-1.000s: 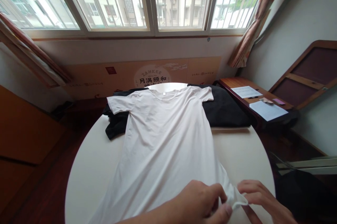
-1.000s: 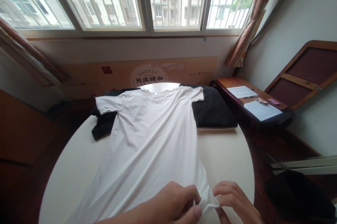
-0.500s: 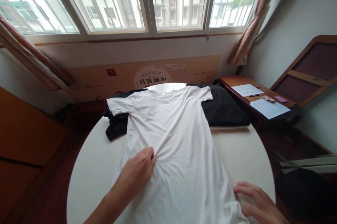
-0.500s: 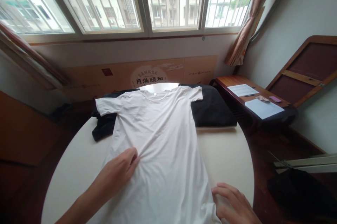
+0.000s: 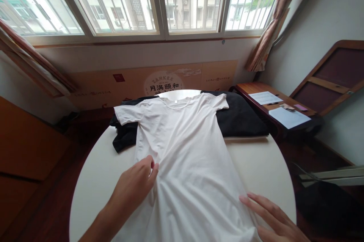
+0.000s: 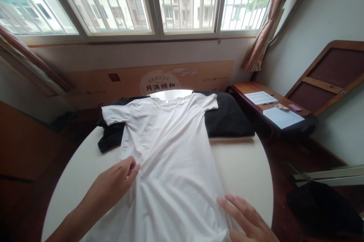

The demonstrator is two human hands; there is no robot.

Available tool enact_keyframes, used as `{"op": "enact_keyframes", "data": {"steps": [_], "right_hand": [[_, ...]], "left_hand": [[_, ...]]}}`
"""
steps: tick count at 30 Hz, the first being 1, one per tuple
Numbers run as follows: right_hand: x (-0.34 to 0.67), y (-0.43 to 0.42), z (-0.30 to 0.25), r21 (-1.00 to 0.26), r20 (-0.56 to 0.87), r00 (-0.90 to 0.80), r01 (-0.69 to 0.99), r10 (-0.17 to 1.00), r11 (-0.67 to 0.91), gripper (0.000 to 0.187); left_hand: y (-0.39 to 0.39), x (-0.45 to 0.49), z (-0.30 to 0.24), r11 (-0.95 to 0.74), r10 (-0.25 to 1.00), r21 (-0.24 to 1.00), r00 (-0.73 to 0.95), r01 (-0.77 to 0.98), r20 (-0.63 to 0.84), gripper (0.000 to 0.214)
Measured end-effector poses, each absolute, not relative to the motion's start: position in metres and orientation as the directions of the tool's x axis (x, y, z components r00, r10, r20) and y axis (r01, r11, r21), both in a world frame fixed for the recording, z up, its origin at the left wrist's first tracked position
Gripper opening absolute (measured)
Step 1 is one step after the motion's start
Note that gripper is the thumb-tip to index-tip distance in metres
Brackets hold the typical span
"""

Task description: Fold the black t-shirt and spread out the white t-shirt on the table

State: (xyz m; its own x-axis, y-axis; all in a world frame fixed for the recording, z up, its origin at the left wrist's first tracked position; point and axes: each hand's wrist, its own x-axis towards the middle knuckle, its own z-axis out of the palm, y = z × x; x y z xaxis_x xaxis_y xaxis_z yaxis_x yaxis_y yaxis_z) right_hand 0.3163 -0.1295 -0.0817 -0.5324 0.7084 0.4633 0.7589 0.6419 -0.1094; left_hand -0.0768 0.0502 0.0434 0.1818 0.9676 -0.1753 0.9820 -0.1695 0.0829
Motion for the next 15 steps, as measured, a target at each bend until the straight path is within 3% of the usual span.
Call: {"op": "enact_keyframes", "data": {"steps": [5, 8, 11, 15], "right_hand": [[0.305, -0.113, -0.075, -0.061, 0.431, -0.672, 0.645, 0.603, 0.762, 0.032], [0.303, -0.108, -0.076, -0.08, 0.446, -0.687, 0.607, 0.573, 0.791, 0.034], [0.304, -0.107, -0.08, -0.07, 0.473, -0.681, 0.604, 0.559, 0.794, 0.035], [0.306, -0.11, -0.091, -0.058, 0.496, -0.664, 0.618, 0.559, 0.784, 0.042]], "left_hand": [[0.093, -0.032, 0.045, -0.319, 0.946, 0.127, 0.323, 0.939, -0.012, 0.019], [0.129, -0.014, 0.028, -0.368, 0.928, 0.062, 0.371, 0.928, -0.042, 0.015], [0.152, -0.013, 0.015, -0.375, 0.92, 0.055, 0.379, 0.925, -0.1, 0.017], [0.158, -0.028, 0.011, -0.295, 0.955, 0.112, 0.298, 0.949, -0.007, 0.017]]}}
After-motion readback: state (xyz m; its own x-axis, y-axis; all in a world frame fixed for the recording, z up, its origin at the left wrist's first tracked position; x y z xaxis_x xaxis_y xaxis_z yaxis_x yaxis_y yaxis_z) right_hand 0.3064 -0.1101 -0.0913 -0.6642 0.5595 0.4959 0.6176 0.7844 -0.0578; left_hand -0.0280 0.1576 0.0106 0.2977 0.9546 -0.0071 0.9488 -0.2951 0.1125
